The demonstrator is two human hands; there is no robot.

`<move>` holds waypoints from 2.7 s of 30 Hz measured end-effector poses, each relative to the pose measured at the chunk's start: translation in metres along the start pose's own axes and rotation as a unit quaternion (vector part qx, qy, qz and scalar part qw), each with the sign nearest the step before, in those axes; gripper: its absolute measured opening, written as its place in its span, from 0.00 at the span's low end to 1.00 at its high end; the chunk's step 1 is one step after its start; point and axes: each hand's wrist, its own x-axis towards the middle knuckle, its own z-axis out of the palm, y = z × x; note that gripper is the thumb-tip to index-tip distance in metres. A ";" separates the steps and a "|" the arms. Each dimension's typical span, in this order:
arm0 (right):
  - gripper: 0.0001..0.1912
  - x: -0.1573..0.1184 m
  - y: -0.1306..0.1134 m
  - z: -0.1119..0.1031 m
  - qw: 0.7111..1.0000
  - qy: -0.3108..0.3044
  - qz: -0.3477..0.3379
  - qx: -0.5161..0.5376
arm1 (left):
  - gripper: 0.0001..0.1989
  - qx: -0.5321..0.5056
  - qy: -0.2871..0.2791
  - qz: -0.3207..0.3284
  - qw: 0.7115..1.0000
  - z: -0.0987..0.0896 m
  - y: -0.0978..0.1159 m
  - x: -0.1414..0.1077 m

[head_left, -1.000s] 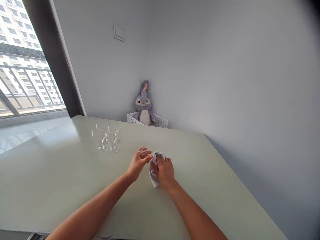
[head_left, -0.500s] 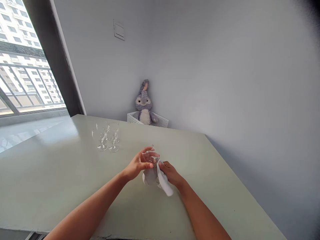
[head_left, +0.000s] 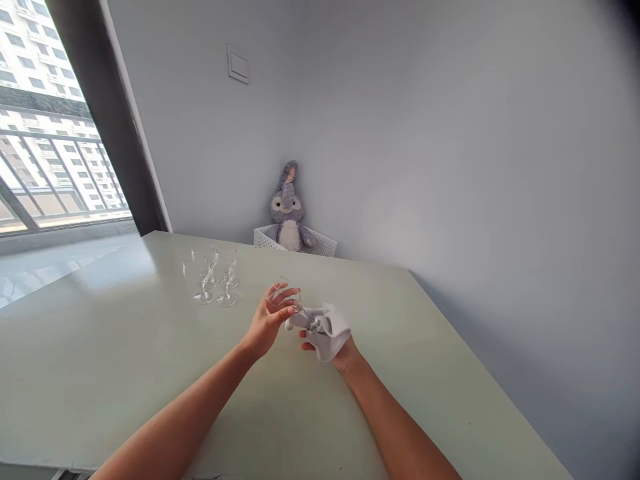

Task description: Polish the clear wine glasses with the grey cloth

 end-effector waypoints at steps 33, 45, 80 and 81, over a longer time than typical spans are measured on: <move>0.13 0.025 -0.027 -0.012 0.539 0.245 -0.215 -0.777 | 0.37 0.315 0.032 0.144 0.938 0.012 -0.026 -0.014; 0.17 0.031 -0.121 -0.174 0.572 0.519 -0.042 -0.634 | 0.22 0.367 0.172 0.044 0.913 -0.022 -0.060 0.004; 0.23 -0.016 0.015 0.042 0.487 0.082 -0.304 -0.815 | 0.27 0.288 0.575 0.071 0.763 -0.100 -0.021 0.034; 0.24 -0.017 0.022 0.051 0.445 0.070 -0.289 -0.844 | 0.28 0.290 0.563 0.076 0.770 -0.100 -0.021 0.034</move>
